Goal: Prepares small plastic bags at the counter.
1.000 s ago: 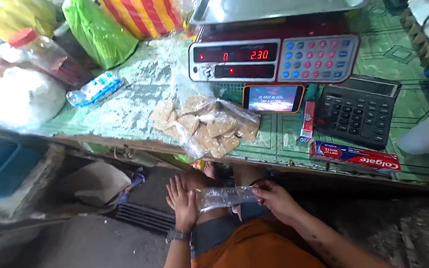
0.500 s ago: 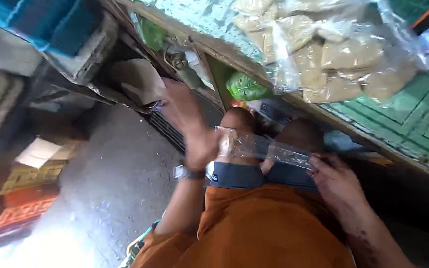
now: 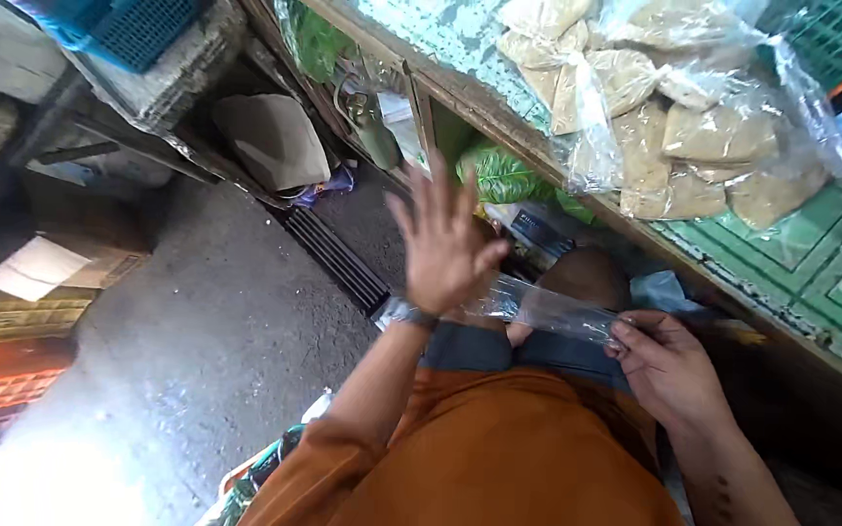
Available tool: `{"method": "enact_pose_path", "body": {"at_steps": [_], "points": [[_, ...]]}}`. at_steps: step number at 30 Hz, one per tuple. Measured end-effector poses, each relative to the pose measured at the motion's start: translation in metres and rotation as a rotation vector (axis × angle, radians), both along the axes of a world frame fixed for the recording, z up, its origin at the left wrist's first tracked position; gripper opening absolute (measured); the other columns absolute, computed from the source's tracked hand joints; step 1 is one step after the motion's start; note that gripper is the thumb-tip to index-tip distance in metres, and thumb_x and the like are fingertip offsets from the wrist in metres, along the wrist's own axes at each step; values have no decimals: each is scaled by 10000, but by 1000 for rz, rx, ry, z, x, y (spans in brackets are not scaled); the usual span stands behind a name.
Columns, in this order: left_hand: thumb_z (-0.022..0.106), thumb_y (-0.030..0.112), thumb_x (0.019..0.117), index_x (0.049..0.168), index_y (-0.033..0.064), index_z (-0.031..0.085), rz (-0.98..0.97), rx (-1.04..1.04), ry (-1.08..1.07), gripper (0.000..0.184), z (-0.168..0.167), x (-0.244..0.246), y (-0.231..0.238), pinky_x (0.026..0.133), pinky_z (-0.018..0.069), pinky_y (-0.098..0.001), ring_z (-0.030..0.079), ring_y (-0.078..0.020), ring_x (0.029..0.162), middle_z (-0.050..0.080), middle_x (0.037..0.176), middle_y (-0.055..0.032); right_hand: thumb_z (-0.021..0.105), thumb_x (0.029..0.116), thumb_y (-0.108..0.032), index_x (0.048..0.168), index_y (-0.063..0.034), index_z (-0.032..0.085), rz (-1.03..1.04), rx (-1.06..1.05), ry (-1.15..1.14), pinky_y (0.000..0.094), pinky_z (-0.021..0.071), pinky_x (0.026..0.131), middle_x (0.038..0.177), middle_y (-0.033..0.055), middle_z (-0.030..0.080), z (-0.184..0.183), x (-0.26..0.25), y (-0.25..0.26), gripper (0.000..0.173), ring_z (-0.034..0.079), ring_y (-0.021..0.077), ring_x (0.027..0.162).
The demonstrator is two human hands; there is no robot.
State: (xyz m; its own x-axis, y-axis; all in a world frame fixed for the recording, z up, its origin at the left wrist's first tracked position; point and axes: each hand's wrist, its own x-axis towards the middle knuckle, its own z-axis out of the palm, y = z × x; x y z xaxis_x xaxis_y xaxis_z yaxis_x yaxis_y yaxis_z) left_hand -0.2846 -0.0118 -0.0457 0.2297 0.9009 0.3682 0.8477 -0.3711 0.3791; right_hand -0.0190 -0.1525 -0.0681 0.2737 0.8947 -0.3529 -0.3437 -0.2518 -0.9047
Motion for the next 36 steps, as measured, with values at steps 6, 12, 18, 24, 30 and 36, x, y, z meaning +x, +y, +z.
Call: {"method": "enact_pose_path", "body": {"at_steps": [6,12,18,24,30,36], "points": [[35,689,1014,1658,137,148,-82,-557,-885,856,-48,-75,37,1283,166,-455,146,-155,1582,140,1727,-38,655,896,37,978,-94,651,54,48,-73,224,594,665,850,-23,701,5,-12,5,155,654,73,667],[226,650,1041,1654,179,221,1,-374,-292,773,-62,-51,10,1189,143,-744,161,-296,1581,200,1715,-70,655,930,-6,1005,-74,648,72,153,-204,237,588,695,857,-27,688,2,-19,21,101,648,73,701],[237,553,1069,1651,81,133,-160,-688,-722,757,-101,-25,13,1281,224,-417,234,-202,1562,178,1710,-129,612,995,-174,1499,35,372,125,30,-67,374,582,899,1298,164,609,-23,-33,9,596,663,197,1054],[266,545,1049,1618,33,264,-173,-615,-469,765,-80,28,16,1243,217,-580,280,-377,1531,298,1645,-238,729,921,-111,1584,-76,269,153,-71,155,369,592,804,1378,148,584,-5,-65,20,808,678,210,1015],[218,719,1008,1608,-22,186,-362,-578,-853,954,-78,23,9,1213,345,-419,360,-228,1501,338,1634,-191,707,927,-67,1067,10,662,64,262,-321,267,581,709,942,58,692,51,-43,17,166,656,89,755],[715,511,874,1220,90,696,-854,-68,-291,546,-25,24,-39,1161,371,-580,633,-217,1234,714,1226,-103,703,928,-53,979,-45,748,431,878,-982,294,589,832,988,111,705,109,-54,23,68,694,185,925]]}}
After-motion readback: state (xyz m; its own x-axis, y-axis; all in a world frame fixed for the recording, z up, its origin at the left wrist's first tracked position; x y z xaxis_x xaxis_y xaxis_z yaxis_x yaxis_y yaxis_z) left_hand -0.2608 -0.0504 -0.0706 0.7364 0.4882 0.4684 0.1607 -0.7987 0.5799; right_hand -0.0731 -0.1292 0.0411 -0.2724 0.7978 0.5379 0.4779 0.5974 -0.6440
